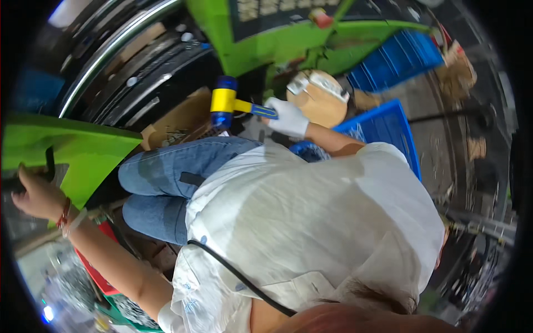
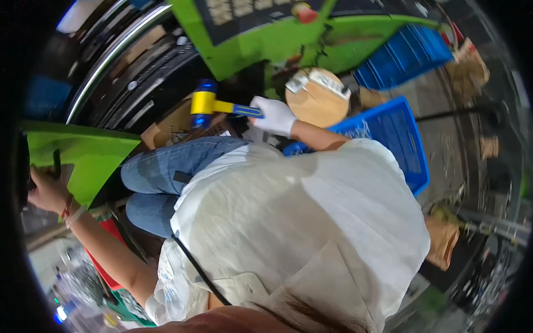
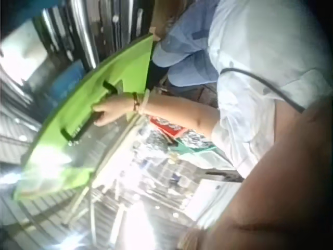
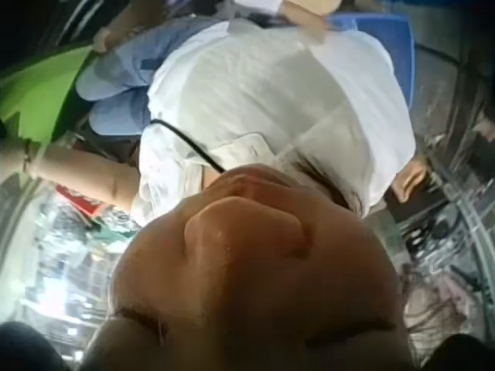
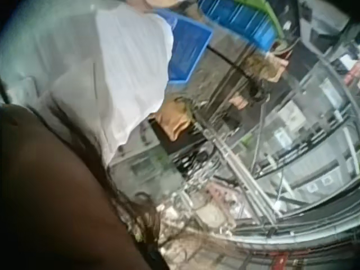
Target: The operator is removing plastic parts from an injection molding machine, inspecting them, and using a scraper tool to trim or clean them.
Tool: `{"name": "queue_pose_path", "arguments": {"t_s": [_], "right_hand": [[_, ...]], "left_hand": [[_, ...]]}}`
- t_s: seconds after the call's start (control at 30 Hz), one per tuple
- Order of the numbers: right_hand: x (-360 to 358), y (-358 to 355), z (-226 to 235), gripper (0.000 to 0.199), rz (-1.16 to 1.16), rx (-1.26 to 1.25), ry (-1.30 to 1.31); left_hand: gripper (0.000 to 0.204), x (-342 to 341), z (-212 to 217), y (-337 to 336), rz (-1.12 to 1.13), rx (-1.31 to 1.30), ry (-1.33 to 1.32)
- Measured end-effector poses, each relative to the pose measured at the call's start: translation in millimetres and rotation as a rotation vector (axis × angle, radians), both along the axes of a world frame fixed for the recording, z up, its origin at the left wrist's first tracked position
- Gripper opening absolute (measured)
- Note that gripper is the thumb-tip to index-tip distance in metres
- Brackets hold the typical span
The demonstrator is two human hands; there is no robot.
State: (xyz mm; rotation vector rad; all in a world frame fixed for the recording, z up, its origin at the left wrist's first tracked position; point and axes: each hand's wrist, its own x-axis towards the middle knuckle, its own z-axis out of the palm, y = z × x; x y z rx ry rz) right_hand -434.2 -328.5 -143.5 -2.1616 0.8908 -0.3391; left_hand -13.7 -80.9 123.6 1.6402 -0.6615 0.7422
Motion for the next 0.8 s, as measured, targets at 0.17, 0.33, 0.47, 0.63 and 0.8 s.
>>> {"name": "queue_pose_path", "arguments": {"t_s": [0.17,0.33,0.47,0.63,0.8], "right_hand": [[-145.8,24.6,-100.5,0.024,-0.387,0.200,0.292],[-221.6,47.2,-161.2,0.028,-0.781,0.193,0.517],[-233.9,39.2,-188.8,0.032,-0.856,0.227,0.712],[-212.0,13.8,-222.7,0.040,-0.926,0.225,0.741],[-175.0,-22.3,-238.3,0.059,-0.623,0.318,0.629]], "left_hand": [[0.021,-41.7,0.1,-38.3,-0.305,-0.030,0.101],[0.025,-75.3,11.3,-67.3,-0.208,0.597,-0.399],[0.031,-104.8,17.9,-88.7,-0.397,0.676,-0.382],[0.035,-143.7,6.5,-117.9,-0.793,0.421,-0.102],[0.045,-176.3,9.5,-136.6,-0.674,0.360,-0.440]]}}
